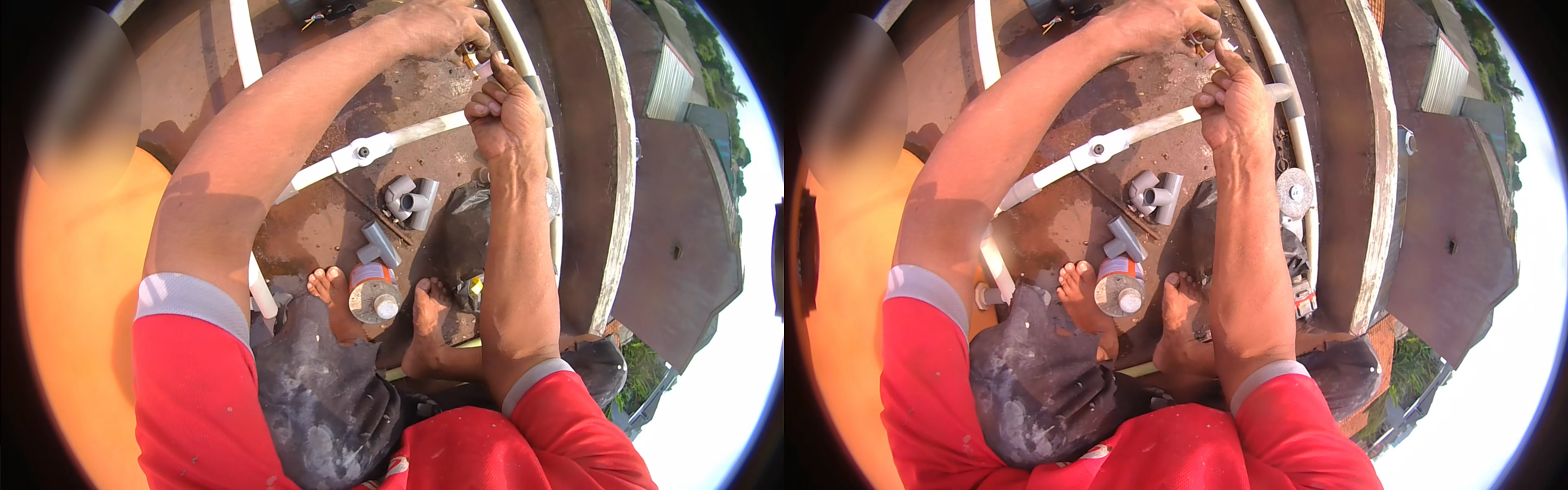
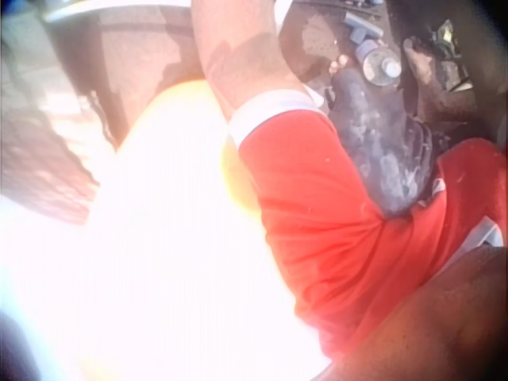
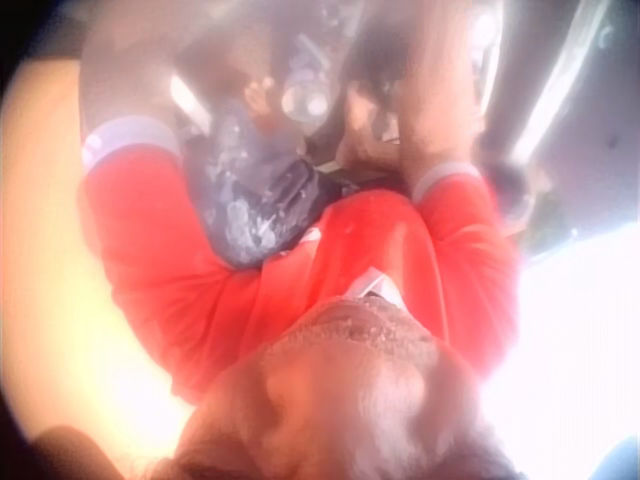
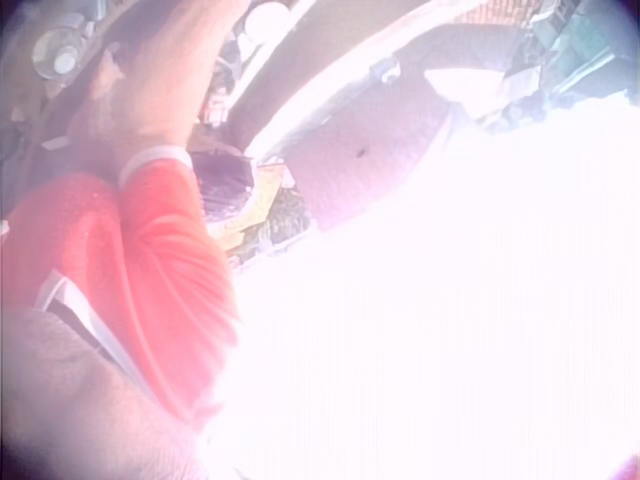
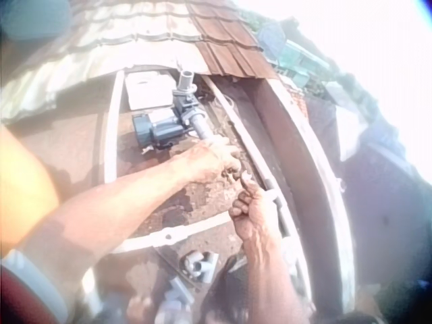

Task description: The person assembles a PVC pipe system on a rooftop, using a grinder to cut pipes and applying glue to connect fittings. They attach a valve and a pressure gauge to the assembly, tightening connections by hand.

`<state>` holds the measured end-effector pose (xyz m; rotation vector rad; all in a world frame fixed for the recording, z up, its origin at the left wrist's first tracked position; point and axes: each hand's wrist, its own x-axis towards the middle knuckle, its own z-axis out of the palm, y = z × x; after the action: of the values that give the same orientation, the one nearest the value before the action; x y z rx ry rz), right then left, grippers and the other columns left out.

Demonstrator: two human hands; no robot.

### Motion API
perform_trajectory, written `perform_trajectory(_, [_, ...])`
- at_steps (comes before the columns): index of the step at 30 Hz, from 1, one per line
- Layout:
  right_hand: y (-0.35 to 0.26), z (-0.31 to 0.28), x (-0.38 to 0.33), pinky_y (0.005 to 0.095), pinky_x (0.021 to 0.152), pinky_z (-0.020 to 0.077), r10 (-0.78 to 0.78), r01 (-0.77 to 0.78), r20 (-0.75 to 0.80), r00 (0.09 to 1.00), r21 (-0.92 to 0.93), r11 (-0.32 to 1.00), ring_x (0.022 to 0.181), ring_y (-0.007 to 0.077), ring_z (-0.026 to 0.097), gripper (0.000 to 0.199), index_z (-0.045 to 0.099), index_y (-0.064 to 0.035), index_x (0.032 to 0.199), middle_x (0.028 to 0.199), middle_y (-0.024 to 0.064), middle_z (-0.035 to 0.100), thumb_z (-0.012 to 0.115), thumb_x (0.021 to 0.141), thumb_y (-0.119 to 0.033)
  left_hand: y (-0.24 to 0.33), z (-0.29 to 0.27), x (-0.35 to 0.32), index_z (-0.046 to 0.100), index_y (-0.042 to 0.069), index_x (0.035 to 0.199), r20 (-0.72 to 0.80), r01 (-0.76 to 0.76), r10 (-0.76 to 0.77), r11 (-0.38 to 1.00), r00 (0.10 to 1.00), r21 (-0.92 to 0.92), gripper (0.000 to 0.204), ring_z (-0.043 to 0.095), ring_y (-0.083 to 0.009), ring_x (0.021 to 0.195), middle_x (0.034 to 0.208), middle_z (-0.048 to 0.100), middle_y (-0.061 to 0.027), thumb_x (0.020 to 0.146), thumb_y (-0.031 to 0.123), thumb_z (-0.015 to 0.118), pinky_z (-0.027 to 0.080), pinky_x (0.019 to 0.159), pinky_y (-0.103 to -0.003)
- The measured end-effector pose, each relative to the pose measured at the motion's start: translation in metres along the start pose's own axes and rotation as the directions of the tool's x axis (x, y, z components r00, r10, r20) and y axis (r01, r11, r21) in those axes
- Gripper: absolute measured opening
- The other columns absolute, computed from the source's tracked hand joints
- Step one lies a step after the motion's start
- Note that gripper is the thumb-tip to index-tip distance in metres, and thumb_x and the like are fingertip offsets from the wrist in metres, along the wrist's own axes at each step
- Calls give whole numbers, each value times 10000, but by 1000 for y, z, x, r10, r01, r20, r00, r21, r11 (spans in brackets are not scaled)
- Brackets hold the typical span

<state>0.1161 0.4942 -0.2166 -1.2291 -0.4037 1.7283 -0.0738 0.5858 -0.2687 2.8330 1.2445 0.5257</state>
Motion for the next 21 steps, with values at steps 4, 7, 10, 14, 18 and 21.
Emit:
perform_trajectory(4, [-27,-30,48,350,780,538,-68,65,-58,996,-51,997,850,173,585,264,666,-36,1223,990,70,598,646,1136,-284,16,-17,9,801,205,1168,30,6,-4,996,1000,-87,355,648,-333,1232,1373,700,-98,832,307,853,514,1079,-482])
perform_trajectory(7, [-7,-31,63,490,960,562,-43,44,-117,992,8,999,990,283,667,288,636,-31,1246,1136,141,652,639,1138,-298,9,-9,5,799,203,1173,-43,-42,39,997,998,-65,375,660,-339,1221,1388,702,-108,817,304,861,527,1066,-490])
perform_trajectory(10, [17,-51,74,595,984,588,4,3,-71,997,102,995,1042,400,697,267,568,4,1274,1225,229,628,604,1114,-208,7,-8,5,801,199,1157,-43,-34,31,996,999,-85,374,672,-350,1208,1393,709,-123,800,290,861,543,1048,-496])
perform_trajectory(14, [39,-37,34,530,854,647,119,-111,-45,992,153,982,999,349,726,198,571,31,1234,1158,218,656,512,1073,-68,2,-1,2,810,195,1120,-98,-42,32,994,995,-98,338,676,-353,1200,1387,718,-126,790,259,852,553,1036,-494])
perform_trajectory(18, [37,-15,-8,280,700,538,147,-147,-5,989,-71,987,750,144,602,120,677,-7,1113,860,28,605,685,1074,-120,11,-17,4,815,191,1108,-69,-54,46,991,997,-126,321,671,-347,1195,1352,725,-111,789,228,837,552,1033,-487])
perform_trajectory(21, [20,-2,-17,236,601,341,103,-103,15,995,-20,995,646,61,351,162,715,-35,1097,740,-66,429,768,1060,-183,7,-15,0,812,186,1136,-50,-26,20,991,999,-127,347,668,-346,1189,1333,723,-103,790,209,823,546,1040,-486])
